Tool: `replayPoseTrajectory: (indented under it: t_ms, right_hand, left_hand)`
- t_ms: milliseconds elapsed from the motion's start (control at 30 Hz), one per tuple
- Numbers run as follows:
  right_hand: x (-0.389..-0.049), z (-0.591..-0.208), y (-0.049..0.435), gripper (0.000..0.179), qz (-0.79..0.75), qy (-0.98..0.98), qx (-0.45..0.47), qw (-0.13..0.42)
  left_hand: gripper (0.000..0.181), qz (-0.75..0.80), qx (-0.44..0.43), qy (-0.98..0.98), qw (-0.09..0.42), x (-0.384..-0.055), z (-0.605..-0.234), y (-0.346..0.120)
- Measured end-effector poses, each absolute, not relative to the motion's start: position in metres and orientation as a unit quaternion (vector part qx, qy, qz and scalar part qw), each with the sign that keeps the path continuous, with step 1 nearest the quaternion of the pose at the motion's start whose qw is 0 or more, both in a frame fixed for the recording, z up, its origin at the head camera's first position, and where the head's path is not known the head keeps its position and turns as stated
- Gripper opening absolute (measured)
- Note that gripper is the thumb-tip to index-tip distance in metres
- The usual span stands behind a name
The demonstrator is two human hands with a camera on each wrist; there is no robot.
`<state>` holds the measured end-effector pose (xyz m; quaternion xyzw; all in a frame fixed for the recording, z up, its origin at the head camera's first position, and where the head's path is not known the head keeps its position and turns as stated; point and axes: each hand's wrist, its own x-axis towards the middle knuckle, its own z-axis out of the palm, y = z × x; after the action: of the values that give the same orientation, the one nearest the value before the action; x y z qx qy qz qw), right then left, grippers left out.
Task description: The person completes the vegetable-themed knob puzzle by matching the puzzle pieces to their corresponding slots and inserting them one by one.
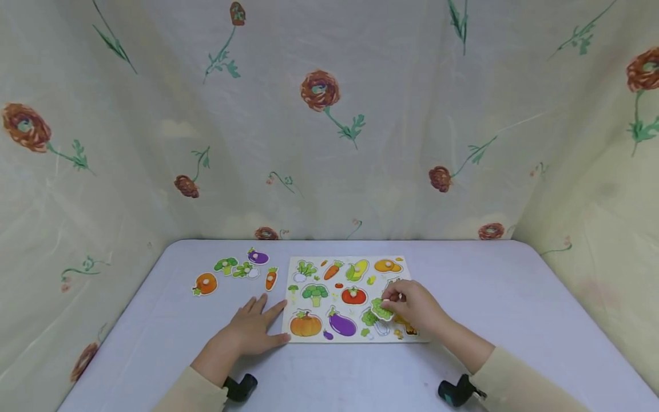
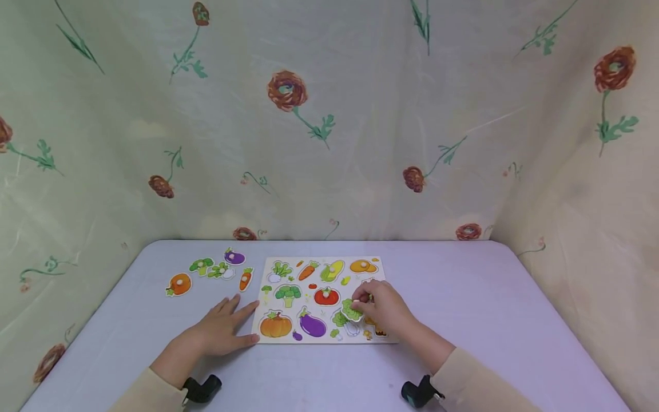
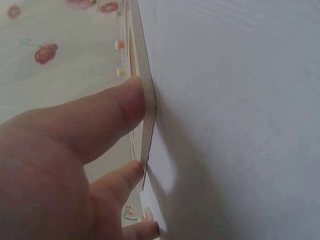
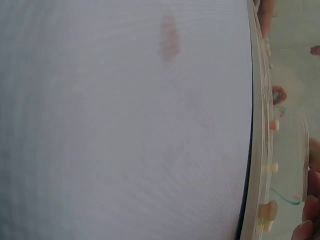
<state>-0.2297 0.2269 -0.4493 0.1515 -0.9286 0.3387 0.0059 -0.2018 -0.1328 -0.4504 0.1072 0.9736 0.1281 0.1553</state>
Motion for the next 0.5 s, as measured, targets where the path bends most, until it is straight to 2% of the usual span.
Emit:
replayPoseTrajectory:
  t_ms: [300, 500]
  right_hand:
    - [-0.2244, -0.4481, 0.2172, 0.012, 0.335, -0.927, 0.158, -0.051]
    - [-0.2256, -0.4537, 0.2166, 0.014, 0.316, -0.928, 0.191, -0.058]
  left_hand:
    - [0.079, 0.130, 0.106, 0.973, 0.158, -0.2015, -0.4491, -0.1328]
    - [0.079, 0.127, 0.109, 0.973, 0.158, -0.2009, -0.4489, -0.1325]
